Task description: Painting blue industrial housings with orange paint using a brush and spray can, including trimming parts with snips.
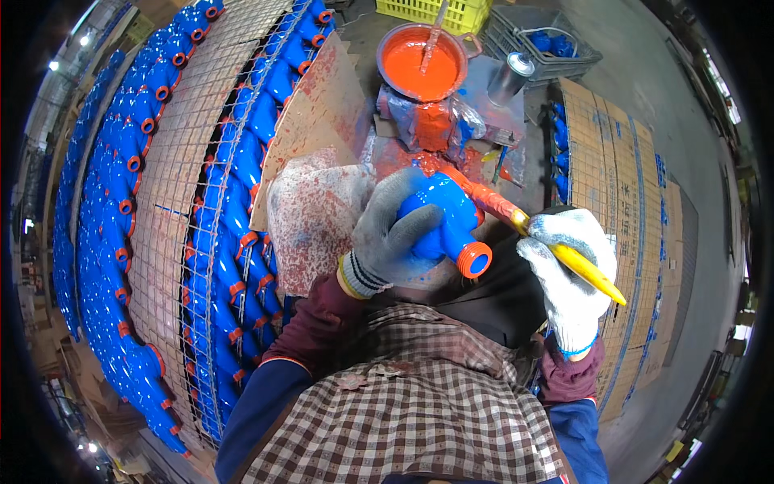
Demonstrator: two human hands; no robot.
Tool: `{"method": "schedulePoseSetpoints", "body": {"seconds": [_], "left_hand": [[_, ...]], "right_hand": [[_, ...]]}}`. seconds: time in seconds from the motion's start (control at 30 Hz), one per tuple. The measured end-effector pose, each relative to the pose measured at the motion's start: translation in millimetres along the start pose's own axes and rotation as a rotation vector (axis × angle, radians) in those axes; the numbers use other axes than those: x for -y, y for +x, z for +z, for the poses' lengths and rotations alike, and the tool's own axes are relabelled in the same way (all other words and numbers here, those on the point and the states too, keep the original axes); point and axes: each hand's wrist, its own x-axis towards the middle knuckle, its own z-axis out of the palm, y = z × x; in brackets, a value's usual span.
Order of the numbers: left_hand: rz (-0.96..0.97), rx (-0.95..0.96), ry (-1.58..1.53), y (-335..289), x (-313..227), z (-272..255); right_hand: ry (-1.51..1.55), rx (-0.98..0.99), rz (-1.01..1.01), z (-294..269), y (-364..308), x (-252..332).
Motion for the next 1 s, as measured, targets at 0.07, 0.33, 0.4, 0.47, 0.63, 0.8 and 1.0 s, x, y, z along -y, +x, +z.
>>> {"method": "schedulePoseSetpoints", "body": {"seconds": [0.07, 0.33, 0.4, 0.47, 0.63, 0.8, 1.0], "left_hand": [[0.003, -0.011, 0.024, -0.1, -1.9, -0.8], [-0.246, -0.033, -0.085, 3.3, -8.1, 4.1], [-0.425, -0.051, -0.119, 3.0, -14.3, 7.9], [-0.709, -0.160, -0.450, 2.3, -18.9, 13.4], [-1.130, -0.465, -1.254, 1.5, -13.3, 14.6], [-1.255, -0.574, -1.732, 4.2, -8.7, 6.9], [-1.413, -0.671, -1.680, 11.9, -9.4, -0.9]], "right_hand": [[-0.097, 0.036, -0.074, 1.1, 3.6, 3.2], [-0.432, 0.063, -0.228, 11.1, -4.6, 11.1], [-0.486, 0.059, -0.266, 15.2, -10.7, 6.9], [-0.510, 0.090, -0.292, 17.1, -17.1, -0.7], [-0.461, 0.190, -0.367, 18.1, -30.6, -36.0], [-0.536, 0.067, -0.322, 30.2, -37.2, -80.7], [-0.239, -0.143, -0.100, 20.9, -64.6, -66.5]]}}
